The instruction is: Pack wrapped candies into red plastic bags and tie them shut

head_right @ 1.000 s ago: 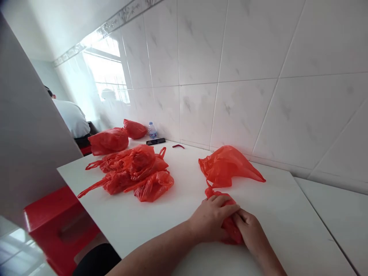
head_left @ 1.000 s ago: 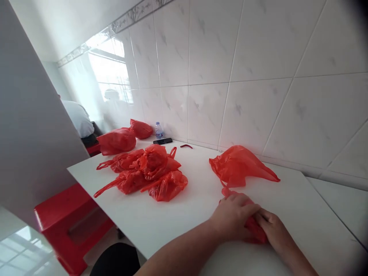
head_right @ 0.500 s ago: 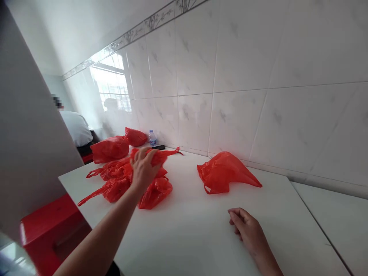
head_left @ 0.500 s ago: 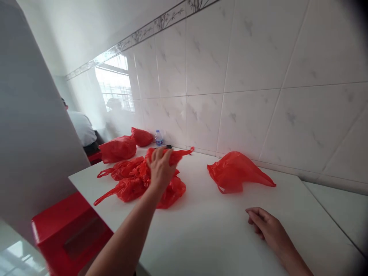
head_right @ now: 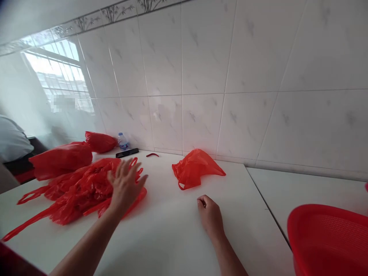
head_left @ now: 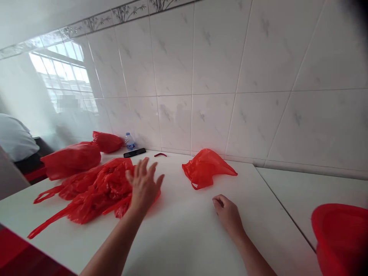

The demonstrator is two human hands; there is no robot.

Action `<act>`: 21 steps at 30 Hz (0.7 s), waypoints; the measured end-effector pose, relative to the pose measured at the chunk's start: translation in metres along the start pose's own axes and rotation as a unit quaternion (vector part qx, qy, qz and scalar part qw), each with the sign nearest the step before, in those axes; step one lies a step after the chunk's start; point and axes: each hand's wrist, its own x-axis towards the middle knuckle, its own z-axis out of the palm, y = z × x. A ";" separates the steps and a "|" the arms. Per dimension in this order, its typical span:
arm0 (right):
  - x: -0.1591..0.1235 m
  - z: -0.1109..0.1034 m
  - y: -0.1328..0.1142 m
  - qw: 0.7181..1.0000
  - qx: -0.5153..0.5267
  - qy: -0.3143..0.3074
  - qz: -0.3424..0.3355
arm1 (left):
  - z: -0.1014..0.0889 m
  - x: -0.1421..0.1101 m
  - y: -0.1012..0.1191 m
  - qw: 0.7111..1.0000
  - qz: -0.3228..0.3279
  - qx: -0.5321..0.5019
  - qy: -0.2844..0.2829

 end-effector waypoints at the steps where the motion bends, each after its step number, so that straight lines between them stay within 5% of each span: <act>1: 0.000 0.000 -0.001 1.000 0.002 0.003 -0.002 | 0.011 -0.001 0.016 0.997 0.031 -0.064 -0.028; 3: 0.000 -0.001 -0.002 1.000 0.009 0.006 0.001 | 0.040 -0.005 0.044 0.971 0.027 -0.206 -0.122; 5: 0.000 -0.002 -0.002 1.000 0.015 0.007 -0.001 | 0.071 -0.009 0.067 0.926 -0.058 -0.308 -0.211; 9: 0.000 -0.002 0.001 0.999 0.026 0.005 -0.019 | 0.112 -0.018 0.097 0.899 -0.127 -0.348 -0.233; 13: 0.000 -0.007 0.001 0.998 0.002 0.050 -0.048 | 0.116 -0.029 0.105 0.841 -0.152 -0.451 -0.257; 17: -0.001 -0.015 -0.010 0.970 -0.028 0.191 -0.150 | 0.105 -0.039 0.094 0.733 -0.168 -0.583 -0.306; 21: -0.002 -0.017 -0.018 0.950 -0.071 0.209 -0.222 | 0.094 -0.040 0.082 0.621 -0.197 -0.684 -0.329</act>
